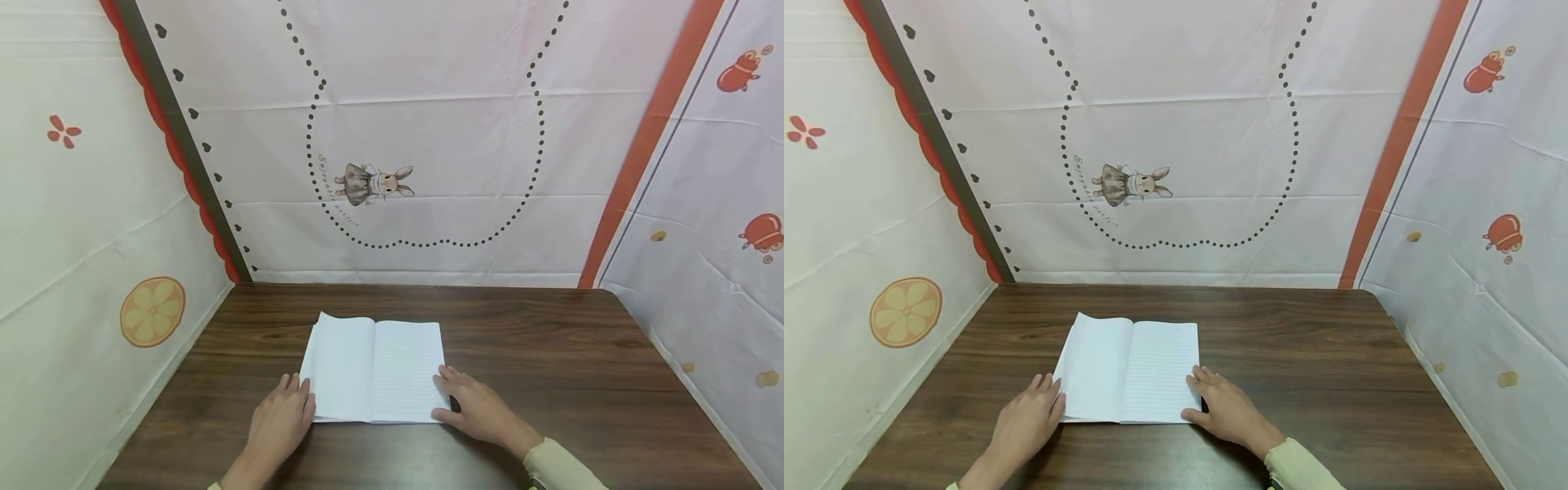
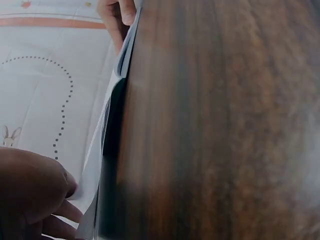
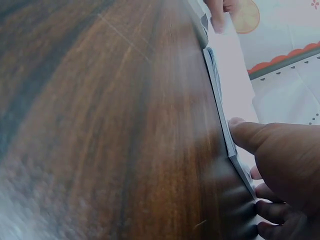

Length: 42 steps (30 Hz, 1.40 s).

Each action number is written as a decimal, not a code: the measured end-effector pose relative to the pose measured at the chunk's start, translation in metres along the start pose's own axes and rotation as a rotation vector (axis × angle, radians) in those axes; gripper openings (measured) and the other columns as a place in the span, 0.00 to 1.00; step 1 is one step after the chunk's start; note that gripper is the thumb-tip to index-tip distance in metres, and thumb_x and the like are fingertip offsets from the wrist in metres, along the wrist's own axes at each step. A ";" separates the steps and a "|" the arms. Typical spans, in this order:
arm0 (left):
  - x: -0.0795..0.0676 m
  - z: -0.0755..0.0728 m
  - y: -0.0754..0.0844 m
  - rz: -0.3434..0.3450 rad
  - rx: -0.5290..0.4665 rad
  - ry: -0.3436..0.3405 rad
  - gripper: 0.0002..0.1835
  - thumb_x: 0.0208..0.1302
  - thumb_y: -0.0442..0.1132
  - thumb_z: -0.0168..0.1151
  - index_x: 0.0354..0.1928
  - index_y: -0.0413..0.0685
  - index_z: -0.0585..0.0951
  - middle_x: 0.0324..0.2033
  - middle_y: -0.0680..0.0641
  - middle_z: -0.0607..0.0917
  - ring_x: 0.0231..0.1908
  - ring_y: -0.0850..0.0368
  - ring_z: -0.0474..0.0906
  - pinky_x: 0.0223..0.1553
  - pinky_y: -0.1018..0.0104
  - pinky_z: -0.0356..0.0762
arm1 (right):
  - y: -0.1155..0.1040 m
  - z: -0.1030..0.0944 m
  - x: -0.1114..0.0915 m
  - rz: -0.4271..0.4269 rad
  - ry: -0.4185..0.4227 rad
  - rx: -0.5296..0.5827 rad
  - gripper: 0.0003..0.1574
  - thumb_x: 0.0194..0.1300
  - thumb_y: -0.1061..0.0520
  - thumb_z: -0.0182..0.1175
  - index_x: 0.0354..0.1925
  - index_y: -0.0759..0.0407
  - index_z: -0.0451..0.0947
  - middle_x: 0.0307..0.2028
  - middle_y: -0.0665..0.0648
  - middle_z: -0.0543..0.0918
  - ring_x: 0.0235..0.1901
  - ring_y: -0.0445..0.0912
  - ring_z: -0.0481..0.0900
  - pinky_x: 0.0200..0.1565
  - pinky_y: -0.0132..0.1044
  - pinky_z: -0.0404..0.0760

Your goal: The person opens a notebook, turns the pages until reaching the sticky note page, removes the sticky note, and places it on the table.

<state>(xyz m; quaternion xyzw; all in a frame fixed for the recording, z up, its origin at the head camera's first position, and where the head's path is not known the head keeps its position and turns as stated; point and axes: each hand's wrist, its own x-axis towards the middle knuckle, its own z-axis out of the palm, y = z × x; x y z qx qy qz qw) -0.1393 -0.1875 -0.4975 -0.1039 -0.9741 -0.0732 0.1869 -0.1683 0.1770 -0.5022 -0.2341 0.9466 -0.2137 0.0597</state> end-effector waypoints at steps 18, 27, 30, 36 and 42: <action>-0.001 0.010 -0.025 0.161 -0.165 -0.104 0.24 0.63 0.37 0.73 0.62 0.44 0.83 0.64 0.25 0.75 0.61 0.24 0.74 0.56 0.36 0.79 | 0.002 0.000 -0.002 -0.008 0.015 -0.010 0.45 0.68 0.33 0.63 0.71 0.59 0.72 0.74 0.61 0.69 0.74 0.60 0.65 0.68 0.64 0.68; -0.004 0.007 -0.037 0.108 -0.274 -0.304 0.22 0.71 0.40 0.64 0.65 0.45 0.80 0.68 0.30 0.72 0.68 0.26 0.68 0.64 0.33 0.70 | 0.007 -0.002 -0.003 -0.049 0.016 0.002 0.42 0.68 0.36 0.64 0.70 0.59 0.73 0.73 0.61 0.70 0.72 0.60 0.67 0.68 0.63 0.69; -0.006 0.006 -0.039 0.085 -0.279 -0.324 0.23 0.71 0.42 0.64 0.66 0.47 0.80 0.69 0.32 0.72 0.69 0.28 0.67 0.62 0.32 0.71 | 0.011 -0.003 -0.003 -0.066 0.005 0.007 0.42 0.69 0.36 0.64 0.71 0.58 0.73 0.74 0.60 0.69 0.73 0.59 0.66 0.68 0.61 0.70; -0.007 0.005 -0.041 0.053 -0.278 -0.336 0.23 0.71 0.44 0.64 0.66 0.49 0.81 0.70 0.36 0.72 0.70 0.31 0.66 0.57 0.30 0.75 | 0.015 -0.007 -0.003 -0.106 -0.026 -0.031 0.43 0.69 0.35 0.63 0.71 0.57 0.72 0.74 0.58 0.68 0.73 0.56 0.66 0.68 0.57 0.71; -0.004 0.006 -0.043 0.051 -0.272 -0.330 0.23 0.71 0.44 0.64 0.66 0.49 0.80 0.70 0.36 0.72 0.70 0.31 0.66 0.58 0.30 0.74 | 0.019 -0.015 0.001 -0.143 -0.042 -0.013 0.43 0.66 0.35 0.66 0.69 0.58 0.75 0.73 0.58 0.70 0.71 0.55 0.70 0.66 0.54 0.74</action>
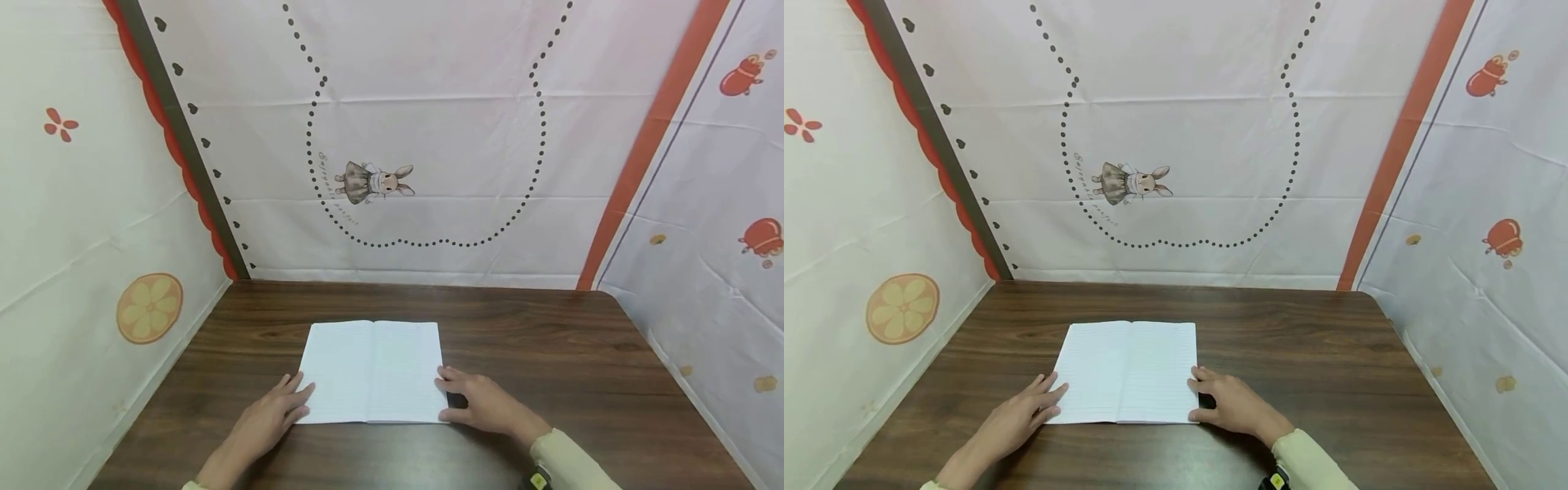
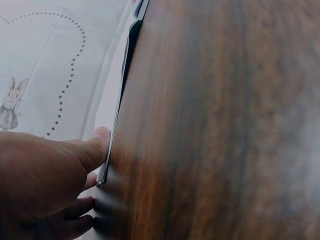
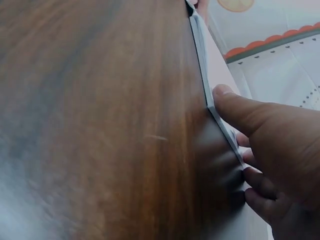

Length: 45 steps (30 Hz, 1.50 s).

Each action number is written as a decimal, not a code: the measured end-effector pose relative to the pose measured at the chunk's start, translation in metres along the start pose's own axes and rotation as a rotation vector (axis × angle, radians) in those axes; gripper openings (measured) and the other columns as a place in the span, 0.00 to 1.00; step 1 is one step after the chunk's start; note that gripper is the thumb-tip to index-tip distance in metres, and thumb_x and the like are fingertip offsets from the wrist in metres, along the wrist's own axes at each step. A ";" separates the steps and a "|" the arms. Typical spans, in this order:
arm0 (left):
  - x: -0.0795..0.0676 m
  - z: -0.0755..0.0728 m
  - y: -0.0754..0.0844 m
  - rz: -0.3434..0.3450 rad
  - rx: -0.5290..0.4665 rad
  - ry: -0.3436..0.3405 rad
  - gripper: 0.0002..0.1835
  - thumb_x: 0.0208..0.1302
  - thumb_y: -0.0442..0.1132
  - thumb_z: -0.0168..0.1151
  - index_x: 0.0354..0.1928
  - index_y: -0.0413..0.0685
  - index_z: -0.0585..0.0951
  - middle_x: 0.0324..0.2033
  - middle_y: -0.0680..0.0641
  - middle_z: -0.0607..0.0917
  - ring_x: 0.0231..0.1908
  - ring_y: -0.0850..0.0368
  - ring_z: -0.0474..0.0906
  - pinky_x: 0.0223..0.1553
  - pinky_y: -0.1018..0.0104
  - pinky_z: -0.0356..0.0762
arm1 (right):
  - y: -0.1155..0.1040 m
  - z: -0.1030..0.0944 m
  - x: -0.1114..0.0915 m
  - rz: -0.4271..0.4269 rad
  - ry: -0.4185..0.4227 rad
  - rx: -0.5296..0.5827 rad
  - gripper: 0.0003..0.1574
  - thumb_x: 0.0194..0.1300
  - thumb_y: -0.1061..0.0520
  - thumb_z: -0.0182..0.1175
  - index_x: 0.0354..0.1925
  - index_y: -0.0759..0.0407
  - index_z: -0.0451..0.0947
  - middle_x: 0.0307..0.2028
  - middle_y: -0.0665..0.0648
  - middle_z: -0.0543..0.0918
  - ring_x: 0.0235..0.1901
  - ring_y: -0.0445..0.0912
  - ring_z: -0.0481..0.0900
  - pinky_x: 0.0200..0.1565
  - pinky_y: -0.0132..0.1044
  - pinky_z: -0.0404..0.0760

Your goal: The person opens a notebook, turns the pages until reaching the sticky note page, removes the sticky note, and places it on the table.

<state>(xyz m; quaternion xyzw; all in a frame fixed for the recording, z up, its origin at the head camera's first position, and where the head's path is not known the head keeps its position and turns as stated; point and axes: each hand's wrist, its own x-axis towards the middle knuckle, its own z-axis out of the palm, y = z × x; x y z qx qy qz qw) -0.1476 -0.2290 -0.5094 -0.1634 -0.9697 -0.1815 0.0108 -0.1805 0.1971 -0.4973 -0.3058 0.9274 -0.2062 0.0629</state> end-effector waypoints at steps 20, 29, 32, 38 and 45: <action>0.010 -0.004 -0.002 0.000 -0.024 -0.040 0.23 0.74 0.45 0.61 0.68 0.49 0.78 0.72 0.36 0.70 0.72 0.30 0.63 0.62 0.28 0.68 | -0.008 0.001 0.005 0.027 0.087 -0.042 0.40 0.65 0.36 0.68 0.62 0.63 0.80 0.69 0.63 0.75 0.69 0.58 0.73 0.65 0.55 0.75; 0.018 -0.001 -0.002 0.144 0.120 0.142 0.23 0.70 0.45 0.67 0.62 0.44 0.82 0.61 0.38 0.82 0.61 0.36 0.79 0.59 0.39 0.78 | -0.009 0.009 0.004 0.008 0.147 -0.065 0.41 0.66 0.33 0.65 0.60 0.65 0.82 0.67 0.64 0.77 0.66 0.57 0.76 0.63 0.55 0.77; 0.026 -0.001 0.004 0.177 0.121 0.224 0.23 0.69 0.45 0.67 0.62 0.43 0.81 0.58 0.40 0.85 0.59 0.40 0.81 0.57 0.42 0.80 | -0.009 0.011 0.004 0.010 0.150 -0.055 0.40 0.67 0.34 0.65 0.60 0.65 0.82 0.67 0.64 0.77 0.66 0.57 0.76 0.63 0.55 0.78; 0.053 -0.003 0.033 0.303 0.102 0.301 0.23 0.70 0.47 0.67 0.62 0.45 0.82 0.56 0.43 0.86 0.57 0.46 0.83 0.57 0.47 0.81 | -0.010 0.011 0.003 0.042 0.134 -0.049 0.39 0.66 0.36 0.67 0.60 0.64 0.81 0.67 0.63 0.76 0.67 0.57 0.74 0.64 0.55 0.76; 0.079 0.003 0.082 0.478 0.107 0.181 0.25 0.74 0.56 0.59 0.64 0.49 0.80 0.60 0.48 0.84 0.61 0.50 0.80 0.61 0.52 0.79 | -0.012 0.010 0.004 0.055 0.117 -0.040 0.39 0.65 0.37 0.68 0.61 0.64 0.81 0.68 0.63 0.76 0.68 0.57 0.73 0.65 0.55 0.75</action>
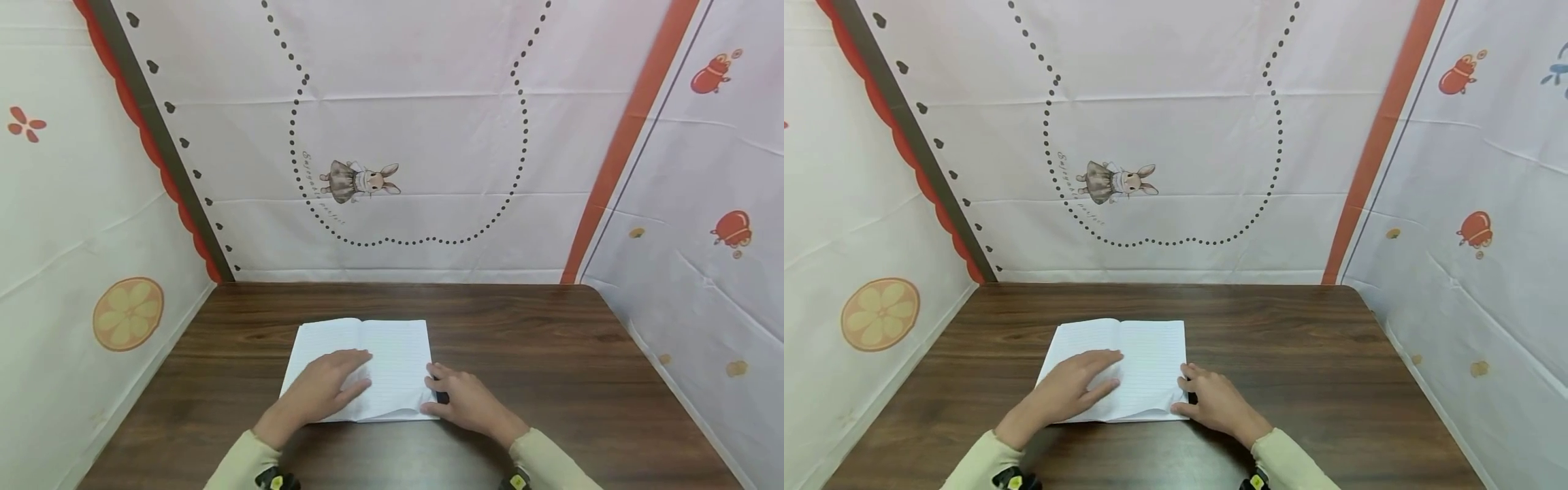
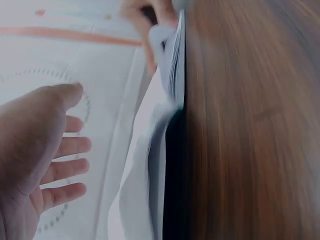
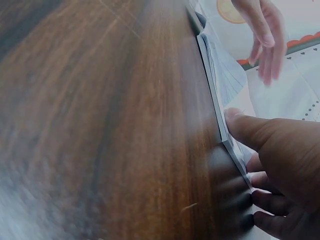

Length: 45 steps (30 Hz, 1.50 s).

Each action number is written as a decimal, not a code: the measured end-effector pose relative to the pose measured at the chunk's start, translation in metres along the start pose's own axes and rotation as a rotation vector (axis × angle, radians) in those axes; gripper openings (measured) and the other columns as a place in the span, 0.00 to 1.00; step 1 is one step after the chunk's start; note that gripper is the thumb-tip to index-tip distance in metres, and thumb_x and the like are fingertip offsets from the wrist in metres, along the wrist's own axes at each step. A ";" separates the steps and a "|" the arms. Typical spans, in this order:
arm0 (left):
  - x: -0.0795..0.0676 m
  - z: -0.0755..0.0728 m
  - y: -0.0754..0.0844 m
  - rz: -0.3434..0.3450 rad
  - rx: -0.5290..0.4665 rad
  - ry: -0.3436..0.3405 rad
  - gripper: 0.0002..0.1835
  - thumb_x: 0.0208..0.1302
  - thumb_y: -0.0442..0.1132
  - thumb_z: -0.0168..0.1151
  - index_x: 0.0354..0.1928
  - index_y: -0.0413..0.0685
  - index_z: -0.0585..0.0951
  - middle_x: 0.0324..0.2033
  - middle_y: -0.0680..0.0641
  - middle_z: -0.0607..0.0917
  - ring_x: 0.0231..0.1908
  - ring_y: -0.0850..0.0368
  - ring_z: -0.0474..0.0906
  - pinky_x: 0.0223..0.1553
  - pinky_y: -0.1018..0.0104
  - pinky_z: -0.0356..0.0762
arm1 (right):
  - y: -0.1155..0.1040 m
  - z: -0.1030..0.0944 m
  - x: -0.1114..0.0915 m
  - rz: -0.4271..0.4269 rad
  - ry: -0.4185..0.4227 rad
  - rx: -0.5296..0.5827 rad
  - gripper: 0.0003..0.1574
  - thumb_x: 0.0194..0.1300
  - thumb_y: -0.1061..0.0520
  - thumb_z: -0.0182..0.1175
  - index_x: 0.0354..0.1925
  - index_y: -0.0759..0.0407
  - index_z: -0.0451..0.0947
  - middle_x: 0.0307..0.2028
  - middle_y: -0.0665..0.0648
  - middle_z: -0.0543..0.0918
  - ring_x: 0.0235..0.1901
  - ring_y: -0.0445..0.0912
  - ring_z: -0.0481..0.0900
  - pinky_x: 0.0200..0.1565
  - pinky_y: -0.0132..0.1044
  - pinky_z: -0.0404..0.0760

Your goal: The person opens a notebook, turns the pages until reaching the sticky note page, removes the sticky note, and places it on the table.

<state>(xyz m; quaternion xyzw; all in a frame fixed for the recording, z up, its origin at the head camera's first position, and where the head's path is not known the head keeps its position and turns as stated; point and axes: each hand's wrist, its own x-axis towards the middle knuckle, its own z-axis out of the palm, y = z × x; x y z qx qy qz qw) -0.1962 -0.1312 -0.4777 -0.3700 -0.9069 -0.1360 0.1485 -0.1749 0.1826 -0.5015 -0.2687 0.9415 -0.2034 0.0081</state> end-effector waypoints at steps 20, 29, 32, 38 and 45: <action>0.046 0.044 0.048 0.307 0.113 -0.211 0.38 0.66 0.74 0.54 0.64 0.54 0.80 0.61 0.50 0.83 0.62 0.54 0.78 0.61 0.58 0.78 | 0.001 0.001 0.001 -0.052 0.027 -0.015 0.39 0.67 0.35 0.66 0.61 0.63 0.81 0.67 0.65 0.76 0.67 0.59 0.75 0.62 0.55 0.78; 0.053 0.039 0.049 0.358 0.198 -0.210 0.31 0.63 0.68 0.61 0.59 0.56 0.83 0.59 0.53 0.84 0.63 0.56 0.78 0.63 0.60 0.76 | 0.000 0.000 0.001 -0.045 0.016 -0.021 0.39 0.67 0.36 0.66 0.62 0.63 0.80 0.67 0.65 0.76 0.67 0.58 0.74 0.61 0.56 0.79; 0.055 0.037 0.049 0.360 0.255 -0.215 0.26 0.65 0.64 0.63 0.58 0.58 0.83 0.59 0.54 0.84 0.63 0.55 0.77 0.65 0.60 0.75 | -0.001 0.000 0.001 -0.050 0.010 -0.022 0.40 0.67 0.35 0.65 0.63 0.63 0.79 0.68 0.64 0.76 0.68 0.57 0.74 0.61 0.56 0.79; 0.053 0.037 0.051 0.309 0.274 -0.145 0.16 0.67 0.51 0.70 0.54 0.58 0.85 0.59 0.53 0.84 0.63 0.54 0.78 0.63 0.59 0.77 | 0.000 0.003 0.001 -0.029 0.024 -0.031 0.46 0.65 0.33 0.65 0.66 0.64 0.76 0.67 0.63 0.77 0.68 0.56 0.74 0.61 0.56 0.79; 0.054 0.038 0.052 0.174 0.189 0.036 0.07 0.67 0.43 0.69 0.45 0.57 0.89 0.55 0.53 0.86 0.60 0.54 0.80 0.60 0.58 0.79 | 0.001 0.004 0.001 -0.010 0.059 -0.027 0.48 0.63 0.37 0.70 0.67 0.68 0.74 0.66 0.65 0.77 0.67 0.57 0.75 0.62 0.55 0.79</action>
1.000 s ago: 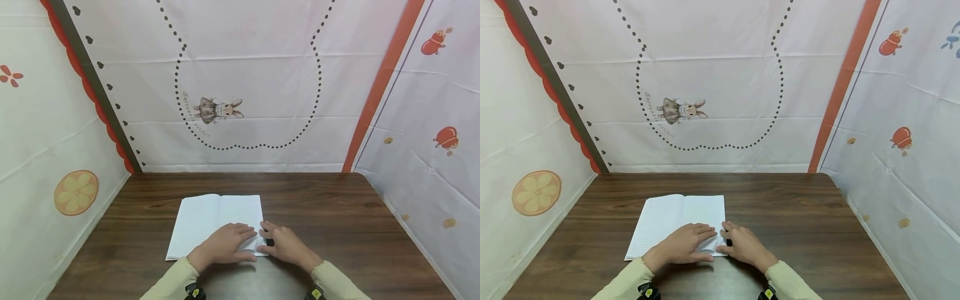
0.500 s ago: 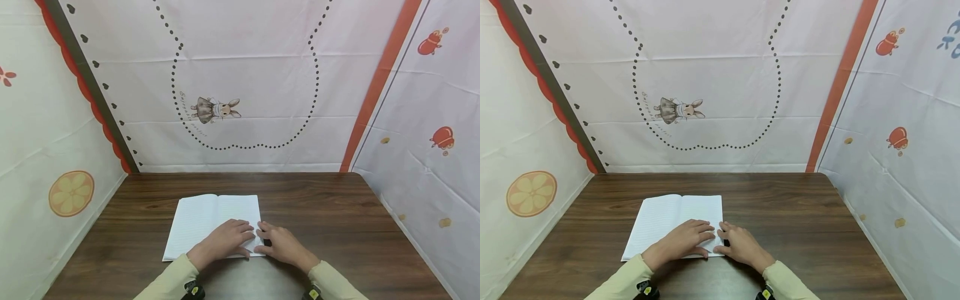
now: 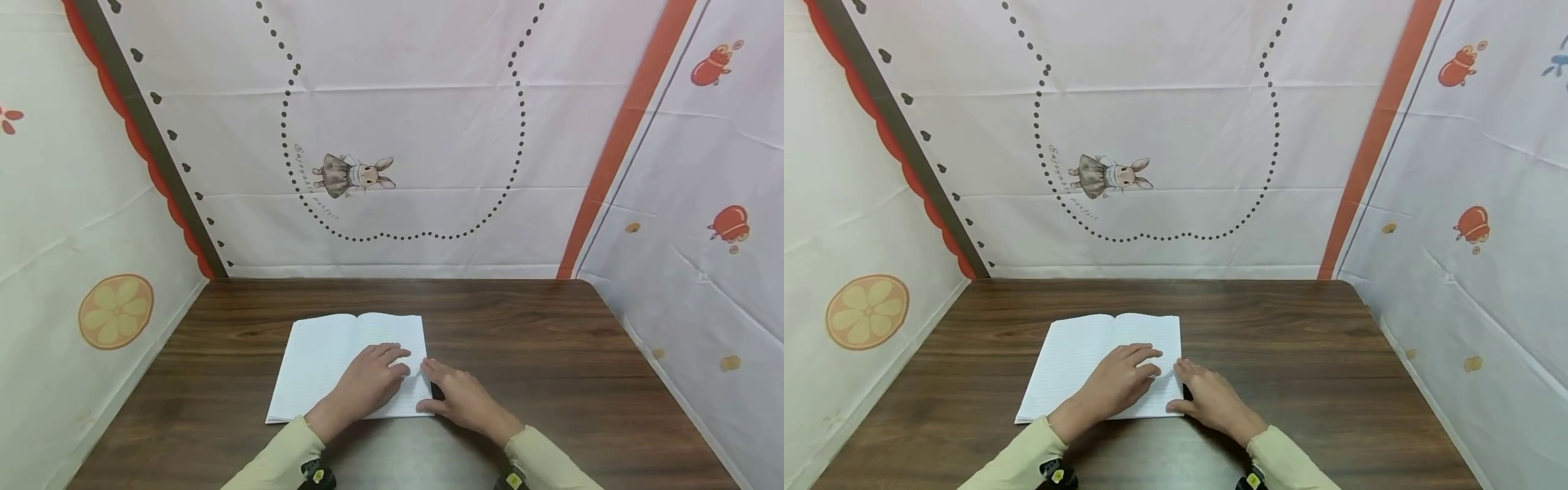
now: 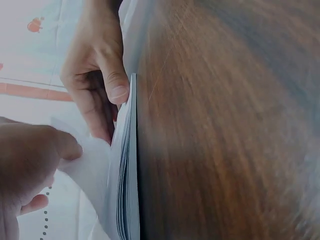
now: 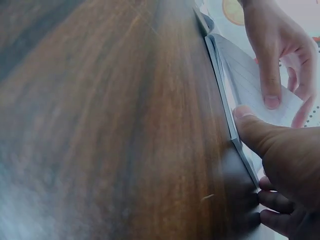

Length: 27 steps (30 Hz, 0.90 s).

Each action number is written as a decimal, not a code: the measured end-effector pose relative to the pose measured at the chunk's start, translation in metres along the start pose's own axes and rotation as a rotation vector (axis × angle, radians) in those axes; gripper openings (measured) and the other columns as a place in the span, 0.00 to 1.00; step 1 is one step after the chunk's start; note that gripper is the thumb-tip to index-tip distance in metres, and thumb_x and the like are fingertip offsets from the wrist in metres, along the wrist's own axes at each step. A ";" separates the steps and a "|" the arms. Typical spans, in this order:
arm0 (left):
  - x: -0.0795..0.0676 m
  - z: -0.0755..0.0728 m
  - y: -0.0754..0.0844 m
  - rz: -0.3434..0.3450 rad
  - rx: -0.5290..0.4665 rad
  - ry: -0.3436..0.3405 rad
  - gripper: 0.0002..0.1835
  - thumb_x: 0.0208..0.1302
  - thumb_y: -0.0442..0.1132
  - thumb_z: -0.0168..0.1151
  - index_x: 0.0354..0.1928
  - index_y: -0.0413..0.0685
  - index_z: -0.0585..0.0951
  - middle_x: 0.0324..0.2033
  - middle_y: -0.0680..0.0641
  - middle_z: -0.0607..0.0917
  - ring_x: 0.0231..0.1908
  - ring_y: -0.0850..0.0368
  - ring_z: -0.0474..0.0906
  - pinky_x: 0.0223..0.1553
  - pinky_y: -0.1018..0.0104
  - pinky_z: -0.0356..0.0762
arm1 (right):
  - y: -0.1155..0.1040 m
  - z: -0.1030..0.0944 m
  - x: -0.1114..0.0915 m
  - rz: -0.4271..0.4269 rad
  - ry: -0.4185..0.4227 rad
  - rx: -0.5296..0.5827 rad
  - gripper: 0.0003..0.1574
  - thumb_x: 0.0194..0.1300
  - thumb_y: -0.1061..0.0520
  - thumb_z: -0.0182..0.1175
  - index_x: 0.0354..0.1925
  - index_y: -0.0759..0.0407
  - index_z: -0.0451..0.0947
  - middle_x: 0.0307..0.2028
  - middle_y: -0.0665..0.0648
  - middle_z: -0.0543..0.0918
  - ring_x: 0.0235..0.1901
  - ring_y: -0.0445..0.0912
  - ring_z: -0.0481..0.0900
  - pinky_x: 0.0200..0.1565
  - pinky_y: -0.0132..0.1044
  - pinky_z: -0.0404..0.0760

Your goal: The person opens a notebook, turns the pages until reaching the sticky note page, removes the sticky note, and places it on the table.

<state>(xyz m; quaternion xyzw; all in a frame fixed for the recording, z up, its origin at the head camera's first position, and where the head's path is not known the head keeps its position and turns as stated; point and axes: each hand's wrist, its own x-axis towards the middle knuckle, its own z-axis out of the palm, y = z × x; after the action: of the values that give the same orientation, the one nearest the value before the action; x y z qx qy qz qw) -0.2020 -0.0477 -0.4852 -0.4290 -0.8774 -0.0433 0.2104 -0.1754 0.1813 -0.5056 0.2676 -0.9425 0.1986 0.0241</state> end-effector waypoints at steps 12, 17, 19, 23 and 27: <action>-0.011 -0.006 -0.014 -0.247 -0.036 0.261 0.04 0.63 0.39 0.72 0.37 0.50 0.86 0.49 0.49 0.89 0.54 0.50 0.84 0.55 0.52 0.82 | 0.000 -0.002 -0.001 -0.006 -0.029 0.014 0.45 0.64 0.37 0.68 0.65 0.67 0.76 0.67 0.65 0.76 0.68 0.58 0.74 0.63 0.54 0.78; -0.026 -0.017 -0.033 -0.269 -0.020 0.401 0.06 0.60 0.38 0.74 0.35 0.46 0.85 0.49 0.44 0.88 0.52 0.44 0.84 0.53 0.46 0.82 | -0.001 -0.002 -0.001 -0.008 -0.044 0.014 0.45 0.65 0.36 0.67 0.65 0.67 0.76 0.68 0.64 0.75 0.69 0.57 0.73 0.63 0.55 0.77; -0.033 -0.022 -0.041 -0.265 -0.008 0.454 0.05 0.59 0.36 0.72 0.33 0.45 0.84 0.48 0.42 0.88 0.51 0.41 0.84 0.52 0.45 0.82 | -0.001 -0.002 -0.001 -0.001 -0.049 0.011 0.45 0.65 0.35 0.67 0.65 0.67 0.76 0.69 0.64 0.75 0.69 0.57 0.72 0.64 0.56 0.76; -0.052 -0.033 -0.054 -0.278 0.026 0.493 0.03 0.56 0.35 0.67 0.28 0.43 0.82 0.49 0.39 0.87 0.52 0.38 0.84 0.52 0.42 0.81 | -0.002 -0.002 -0.001 0.013 -0.064 -0.003 0.45 0.65 0.35 0.67 0.66 0.66 0.76 0.69 0.63 0.74 0.70 0.57 0.72 0.65 0.55 0.75; -0.074 -0.046 -0.066 -0.290 0.102 0.410 0.05 0.55 0.36 0.63 0.26 0.42 0.81 0.52 0.35 0.86 0.55 0.35 0.82 0.54 0.37 0.79 | -0.003 -0.004 -0.001 0.027 -0.085 -0.008 0.45 0.65 0.35 0.66 0.66 0.66 0.76 0.70 0.63 0.73 0.70 0.57 0.71 0.67 0.54 0.74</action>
<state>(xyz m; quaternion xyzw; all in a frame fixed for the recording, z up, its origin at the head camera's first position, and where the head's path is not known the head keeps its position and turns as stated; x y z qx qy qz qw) -0.1976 -0.1551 -0.4669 -0.2696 -0.8699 -0.1148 0.3968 -0.1734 0.1807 -0.5011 0.2631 -0.9470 0.1836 -0.0177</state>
